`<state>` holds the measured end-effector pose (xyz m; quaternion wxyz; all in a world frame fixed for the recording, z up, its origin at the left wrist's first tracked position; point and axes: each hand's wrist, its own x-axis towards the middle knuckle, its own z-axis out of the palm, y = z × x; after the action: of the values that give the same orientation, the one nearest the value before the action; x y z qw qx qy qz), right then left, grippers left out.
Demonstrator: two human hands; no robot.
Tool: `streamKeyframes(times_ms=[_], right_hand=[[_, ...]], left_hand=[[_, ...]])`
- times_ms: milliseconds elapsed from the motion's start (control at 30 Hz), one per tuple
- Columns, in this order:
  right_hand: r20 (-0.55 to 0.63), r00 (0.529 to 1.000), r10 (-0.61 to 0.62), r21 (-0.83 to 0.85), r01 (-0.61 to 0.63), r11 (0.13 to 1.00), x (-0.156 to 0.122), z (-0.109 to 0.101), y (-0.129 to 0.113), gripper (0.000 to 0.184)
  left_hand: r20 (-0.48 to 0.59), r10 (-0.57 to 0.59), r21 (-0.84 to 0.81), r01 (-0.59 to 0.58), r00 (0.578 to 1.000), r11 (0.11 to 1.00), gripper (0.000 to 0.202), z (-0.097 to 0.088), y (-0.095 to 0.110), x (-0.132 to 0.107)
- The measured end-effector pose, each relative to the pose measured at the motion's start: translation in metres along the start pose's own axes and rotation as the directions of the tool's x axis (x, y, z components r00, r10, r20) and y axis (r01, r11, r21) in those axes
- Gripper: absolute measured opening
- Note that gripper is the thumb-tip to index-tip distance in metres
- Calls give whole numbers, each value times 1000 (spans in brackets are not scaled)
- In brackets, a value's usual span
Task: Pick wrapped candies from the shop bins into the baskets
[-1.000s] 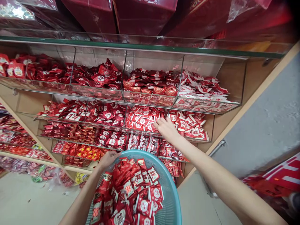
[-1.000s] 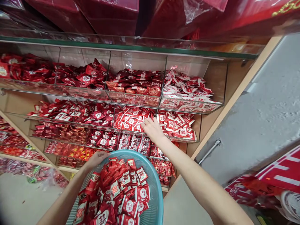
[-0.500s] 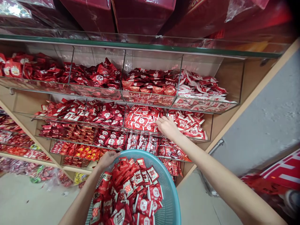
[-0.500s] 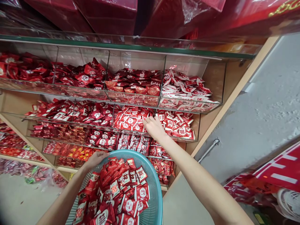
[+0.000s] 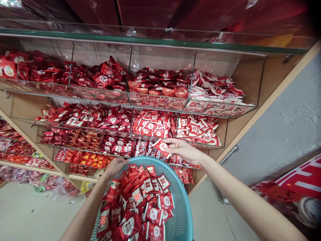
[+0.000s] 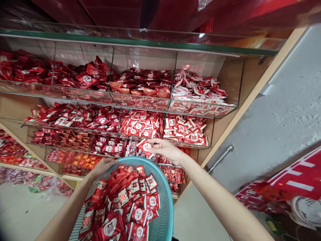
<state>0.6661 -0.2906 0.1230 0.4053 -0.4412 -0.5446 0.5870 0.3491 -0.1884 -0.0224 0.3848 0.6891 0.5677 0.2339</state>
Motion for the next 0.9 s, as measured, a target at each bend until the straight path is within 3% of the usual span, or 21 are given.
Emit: streamKeyframes(times_ms=[67, 167, 233, 333, 433, 567, 667, 900], right_hand=[[41, 999, 26, 169, -32, 985, -8, 8, 12, 50], [34, 999, 5, 374, -18, 927, -23, 23, 35, 34], [0, 1000, -13, 451, 11, 892, -34, 32, 51, 23], [-27, 1000, -6, 482, 19, 876, -48, 43, 70, 22], [-56, 998, 30, 420, -4, 907, -57, 49, 83, 24], [-134, 984, 116, 216, -85, 973, -64, 58, 100, 26], [-116, 981, 158, 125, -144, 982, -67, 68, 112, 35], [-143, 983, 115, -72, -126, 989, -64, 85, 144, 28]], left_hand=[[9, 26, 12, -26, 1000, 1000, 50, 0, 1, 0], [1, 20, 5, -20, 1000, 1000, 50, 0, -1, -1], [4, 19, 5, -19, 1000, 1000, 50, 0, -3, -2], [17, 22, 32, -22, 1000, 999, 50, 0, -4, -3], [27, 2, 49, -4, 1000, 999, 50, 0, -2, -4], [42, 9, 37, -11, 999, 999, 50, 1, 0, -3], [28, 19, 33, -20, 999, 999, 50, 1, 0, -1], [22, 22, 64, -24, 1000, 998, 51, 1, -3, -3]])
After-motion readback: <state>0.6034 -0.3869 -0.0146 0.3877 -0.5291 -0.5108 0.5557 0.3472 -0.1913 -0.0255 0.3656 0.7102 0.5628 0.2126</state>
